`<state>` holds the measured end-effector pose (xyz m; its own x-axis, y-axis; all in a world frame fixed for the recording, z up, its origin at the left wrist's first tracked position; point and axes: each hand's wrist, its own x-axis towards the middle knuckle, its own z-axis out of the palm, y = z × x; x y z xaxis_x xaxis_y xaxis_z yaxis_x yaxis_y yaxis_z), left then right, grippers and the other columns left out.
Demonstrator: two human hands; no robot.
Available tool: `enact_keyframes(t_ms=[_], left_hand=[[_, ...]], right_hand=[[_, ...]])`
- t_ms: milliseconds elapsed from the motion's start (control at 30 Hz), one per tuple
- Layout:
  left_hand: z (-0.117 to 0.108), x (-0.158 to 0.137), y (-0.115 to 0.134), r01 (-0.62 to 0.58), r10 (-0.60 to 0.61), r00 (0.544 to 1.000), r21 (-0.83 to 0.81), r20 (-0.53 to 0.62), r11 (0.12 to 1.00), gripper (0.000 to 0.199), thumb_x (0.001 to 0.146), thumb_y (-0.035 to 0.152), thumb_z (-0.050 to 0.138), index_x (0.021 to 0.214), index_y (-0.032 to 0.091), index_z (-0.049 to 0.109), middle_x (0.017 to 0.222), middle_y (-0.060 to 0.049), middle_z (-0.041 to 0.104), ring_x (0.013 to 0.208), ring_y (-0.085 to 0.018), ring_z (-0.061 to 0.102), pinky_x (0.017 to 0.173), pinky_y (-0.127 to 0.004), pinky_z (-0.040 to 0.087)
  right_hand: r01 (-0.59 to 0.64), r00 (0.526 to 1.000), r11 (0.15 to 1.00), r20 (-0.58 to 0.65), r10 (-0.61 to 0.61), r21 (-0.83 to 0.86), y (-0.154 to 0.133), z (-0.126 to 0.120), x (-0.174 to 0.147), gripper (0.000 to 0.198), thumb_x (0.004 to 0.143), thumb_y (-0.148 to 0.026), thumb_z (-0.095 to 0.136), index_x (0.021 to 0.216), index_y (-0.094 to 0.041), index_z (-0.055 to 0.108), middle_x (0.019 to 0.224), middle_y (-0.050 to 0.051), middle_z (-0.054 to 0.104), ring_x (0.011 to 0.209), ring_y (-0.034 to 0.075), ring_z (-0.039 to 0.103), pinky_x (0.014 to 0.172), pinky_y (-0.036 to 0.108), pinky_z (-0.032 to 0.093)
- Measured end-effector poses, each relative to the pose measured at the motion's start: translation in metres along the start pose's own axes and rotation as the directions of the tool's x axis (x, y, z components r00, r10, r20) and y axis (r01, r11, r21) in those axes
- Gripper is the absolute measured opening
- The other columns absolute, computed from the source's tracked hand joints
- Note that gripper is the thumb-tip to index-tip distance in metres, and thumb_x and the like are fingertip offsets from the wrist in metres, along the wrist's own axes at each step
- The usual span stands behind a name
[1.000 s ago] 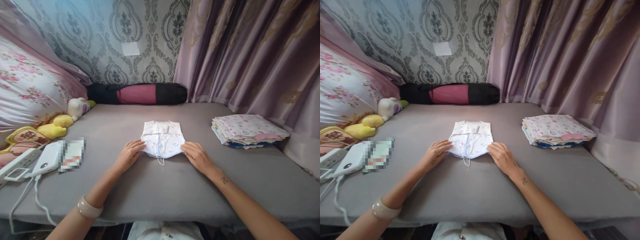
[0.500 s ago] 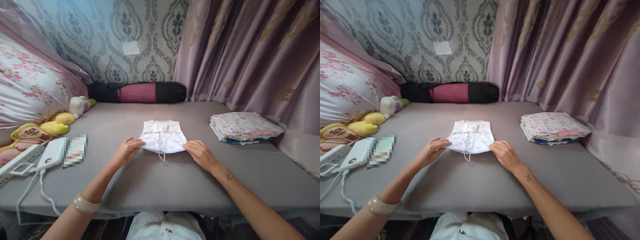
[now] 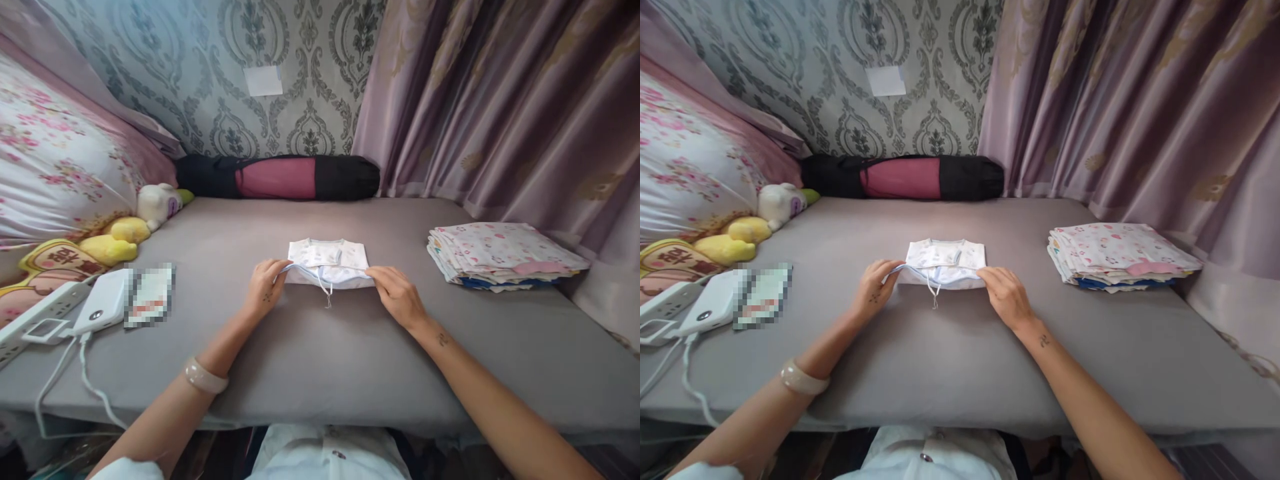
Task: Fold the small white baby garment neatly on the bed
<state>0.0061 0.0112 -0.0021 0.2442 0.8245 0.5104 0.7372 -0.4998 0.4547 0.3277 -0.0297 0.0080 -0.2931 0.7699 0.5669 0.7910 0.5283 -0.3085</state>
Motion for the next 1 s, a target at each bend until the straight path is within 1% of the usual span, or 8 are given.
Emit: enact_keyframes(t_ms=[200,333,533,667,800,1000], left_hand=[[0.015,0.019,-0.005,0.061,-0.055,0.995,0.071,-0.087,0.996,0.031,0.096,0.028,0.037,0.11,0.021,0.063,0.103,-0.01,0.064,0.098,-0.023,0.055,0.091,-0.036,0.038],[0.024,0.032,-0.009,0.117,-0.109,0.99,0.092,-0.091,0.989,0.031,0.095,0.026,0.037,0.112,0.022,0.063,0.103,-0.01,0.062,0.099,-0.023,0.055,0.09,-0.037,0.038],[0.037,0.051,-0.016,0.184,-0.173,0.982,0.15,-0.08,0.971,0.031,0.094,0.022,0.038,0.113,0.022,0.063,0.105,-0.009,0.062,0.101,-0.024,0.054,0.09,-0.038,0.036],[0.047,0.065,-0.025,0.211,-0.206,0.978,0.191,-0.045,0.959,0.032,0.093,0.021,0.039,0.114,0.021,0.062,0.108,-0.011,0.062,0.104,-0.026,0.053,0.09,-0.039,0.036],[0.059,0.075,-0.036,0.247,-0.252,0.968,0.231,-0.008,0.941,0.031,0.091,0.02,0.042,0.113,0.024,0.062,0.108,-0.01,0.062,0.106,-0.027,0.053,0.088,-0.039,0.036],[0.071,0.084,-0.044,0.271,-0.302,0.951,0.295,0.063,0.916,0.027,0.09,0.02,0.043,0.107,0.023,0.064,0.106,-0.012,0.061,0.104,-0.027,0.055,0.084,-0.038,0.037]], right_hand=[[-0.088,0.99,0.996,-0.11,0.088,0.002,0.007,0.019,0.023,0.039,0.094,-0.011,0.035,0.11,-0.025,0.068,0.112,0.006,0.069,0.106,0.021,0.061,0.096,0.037,0.047],[-0.157,0.98,0.987,-0.134,0.15,-0.043,0.012,0.03,0.036,0.04,0.091,-0.01,0.035,0.111,-0.024,0.068,0.112,0.007,0.069,0.105,0.023,0.06,0.096,0.039,0.047],[-0.229,0.967,0.967,-0.138,0.214,-0.111,0.021,0.044,0.055,0.039,0.09,-0.009,0.036,0.109,-0.02,0.068,0.112,0.007,0.069,0.103,0.023,0.059,0.093,0.036,0.045],[-0.283,0.958,0.946,-0.085,0.272,-0.16,0.029,0.053,0.067,0.038,0.091,-0.01,0.037,0.112,-0.019,0.067,0.115,0.009,0.068,0.103,0.024,0.057,0.091,0.036,0.043],[-0.314,0.945,0.919,0.019,0.327,-0.239,0.04,0.063,0.076,0.038,0.093,-0.011,0.035,0.114,-0.02,0.066,0.114,0.01,0.067,0.103,0.025,0.055,0.086,0.034,0.042],[-0.354,0.904,0.88,0.124,0.408,-0.317,0.051,0.075,0.084,0.037,0.093,-0.011,0.036,0.114,-0.02,0.065,0.11,0.01,0.066,0.1,0.024,0.056,0.083,0.033,0.041]])
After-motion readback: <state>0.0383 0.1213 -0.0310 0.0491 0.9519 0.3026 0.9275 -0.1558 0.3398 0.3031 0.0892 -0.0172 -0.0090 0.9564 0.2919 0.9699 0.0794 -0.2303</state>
